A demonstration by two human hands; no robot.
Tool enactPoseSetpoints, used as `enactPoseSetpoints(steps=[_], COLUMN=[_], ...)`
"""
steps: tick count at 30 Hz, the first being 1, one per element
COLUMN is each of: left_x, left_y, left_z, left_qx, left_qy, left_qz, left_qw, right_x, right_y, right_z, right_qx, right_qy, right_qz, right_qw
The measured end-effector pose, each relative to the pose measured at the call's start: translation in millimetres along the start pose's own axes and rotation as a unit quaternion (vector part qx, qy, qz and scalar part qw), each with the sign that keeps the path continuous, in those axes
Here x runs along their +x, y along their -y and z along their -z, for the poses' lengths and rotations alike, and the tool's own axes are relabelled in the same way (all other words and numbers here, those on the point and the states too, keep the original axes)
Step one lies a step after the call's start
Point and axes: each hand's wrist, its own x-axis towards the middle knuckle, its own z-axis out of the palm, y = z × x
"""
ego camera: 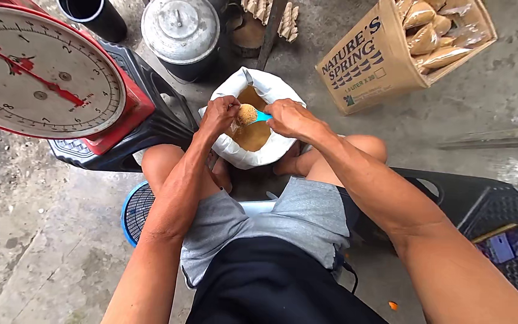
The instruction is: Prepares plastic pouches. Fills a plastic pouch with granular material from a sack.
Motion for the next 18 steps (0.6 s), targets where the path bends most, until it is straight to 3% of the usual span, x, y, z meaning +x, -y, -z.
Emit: enactPoseSetpoints(steps=[7,18], left_x=[9.5,20.8], left_y=[0.8,0.6], left_z=[-2.4,-7.1], left_qx=[-0.043,-0.023], left_qy=[-0.024,-0.005], left_qz=[0.014,0.038], left_qw=[0.999,0.999], right_x=[12.8,28.6], right_y=[64.7,73.1], right_z=[43.9,58.2], right_qx=[-0.125,-0.191], right_qy=[0.066,0.100], right_qz=[-0.036,-0.051], right_qw=[0.989,0.975])
